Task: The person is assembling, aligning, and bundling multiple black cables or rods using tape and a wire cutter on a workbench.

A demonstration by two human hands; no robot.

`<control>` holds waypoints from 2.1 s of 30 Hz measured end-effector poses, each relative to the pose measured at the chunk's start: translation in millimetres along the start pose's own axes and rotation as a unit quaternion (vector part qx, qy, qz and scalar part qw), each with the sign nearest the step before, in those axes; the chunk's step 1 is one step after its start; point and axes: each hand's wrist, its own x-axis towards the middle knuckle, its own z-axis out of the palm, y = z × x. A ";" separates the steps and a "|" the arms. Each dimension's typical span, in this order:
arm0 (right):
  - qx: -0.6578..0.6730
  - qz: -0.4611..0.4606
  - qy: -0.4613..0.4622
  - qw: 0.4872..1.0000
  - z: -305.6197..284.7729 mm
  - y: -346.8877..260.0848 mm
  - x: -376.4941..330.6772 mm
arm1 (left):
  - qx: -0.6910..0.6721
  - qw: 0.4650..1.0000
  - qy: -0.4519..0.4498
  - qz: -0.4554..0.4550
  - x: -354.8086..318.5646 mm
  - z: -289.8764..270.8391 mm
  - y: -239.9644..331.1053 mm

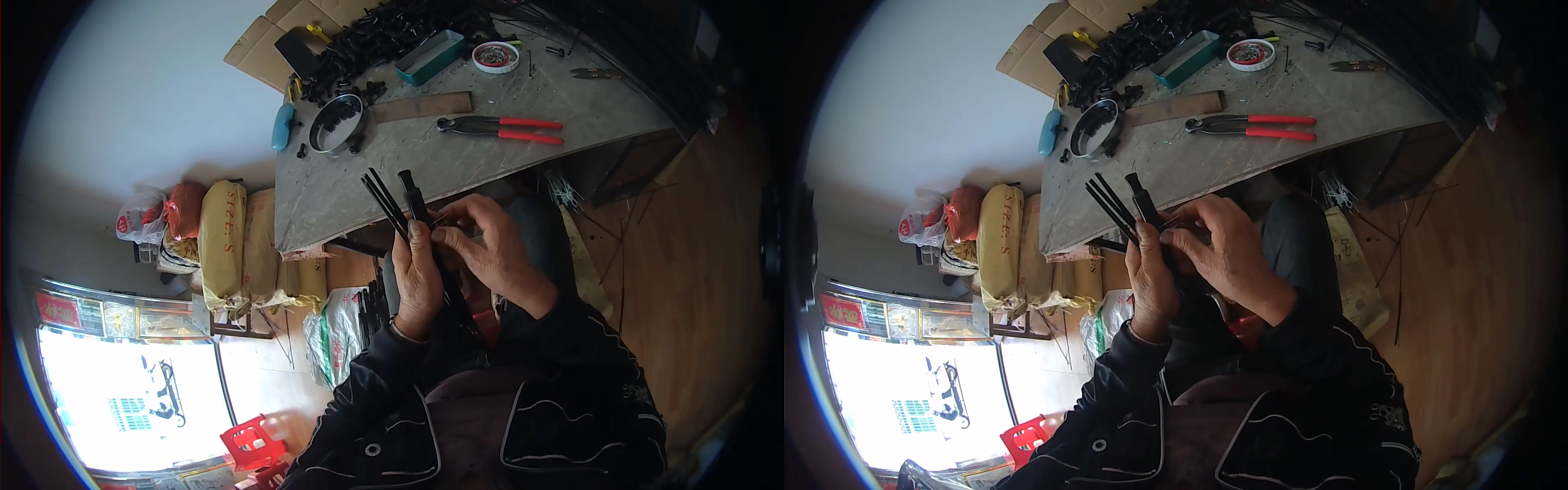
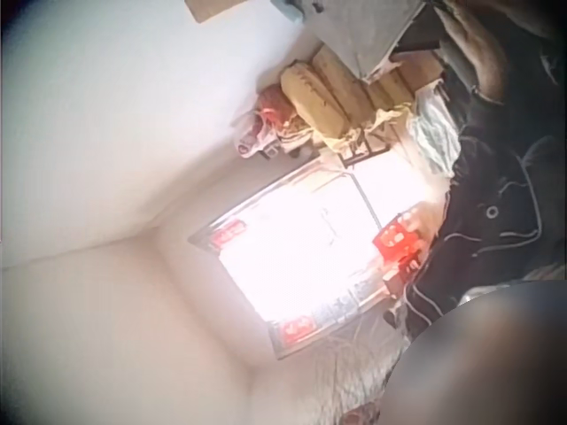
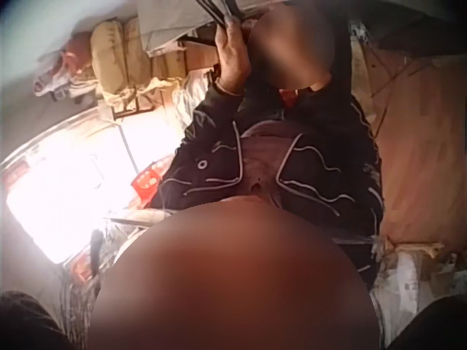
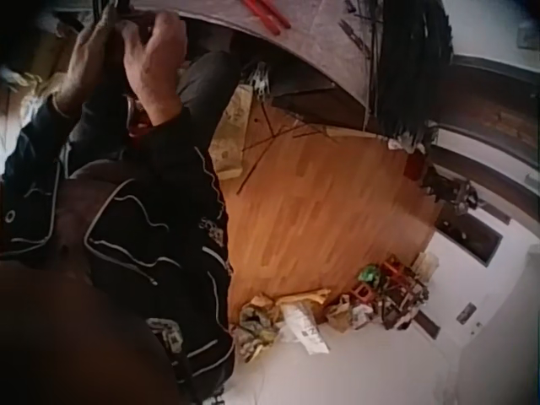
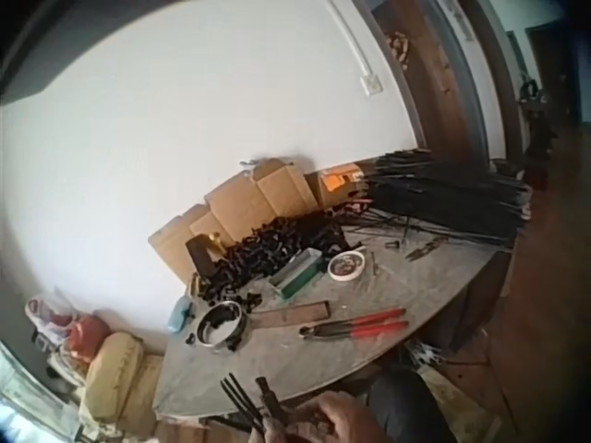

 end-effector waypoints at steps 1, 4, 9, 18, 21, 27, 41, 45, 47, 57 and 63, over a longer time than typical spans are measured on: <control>0.008 0.038 -0.021 0.999 -3.1 0.2 -0.5 | -0.001 1.000 -0.001 0.000 -0.7 1.6 1.0; 0.087 0.130 -0.040 0.987 -4.2 -8.0 -4.8 | 0.009 1.000 -0.003 0.024 -2.4 6.0 1.9; 0.040 0.041 0.033 0.998 -1.6 -8.1 -19.6 | -0.012 1.000 0.005 0.024 0.4 8.1 2.5; 0.306 0.292 -0.174 0.889 -12.2 24.9 5.0 | -0.028 0.998 -0.020 0.044 -0.7 4.1 -3.8; 0.074 0.119 -0.057 0.989 -33.1 25.1 37.3 | -0.033 0.998 -0.037 0.040 -0.9 1.3 -2.7; -0.402 -0.184 -0.021 0.897 -93.2 74.9 103.7 | -0.004 0.992 -0.116 0.057 2.0 -6.4 -6.1; -0.212 0.000 -0.123 0.969 -71.8 0.0 13.2 | -0.057 0.998 -0.001 -0.016 16.1 -18.9 -12.3; -0.323 -0.166 -0.092 0.927 -71.0 -1.7 6.3 | -0.006 1.000 0.008 0.019 14.5 -6.5 -10.5; -0.346 -0.188 -0.077 0.916 -71.6 -4.3 7.7 | 0.029 0.998 -0.010 0.047 13.9 -8.7 -15.2; -0.087 0.136 -0.280 0.946 -81.5 -19.6 -1.9 | -0.027 1.000 -0.001 0.013 11.2 -10.8 -14.1; 0.390 0.535 -0.456 0.594 -95.5 -8.9 -14.3 | 0.038 0.997 -0.011 0.068 6.1 -5.6 -14.6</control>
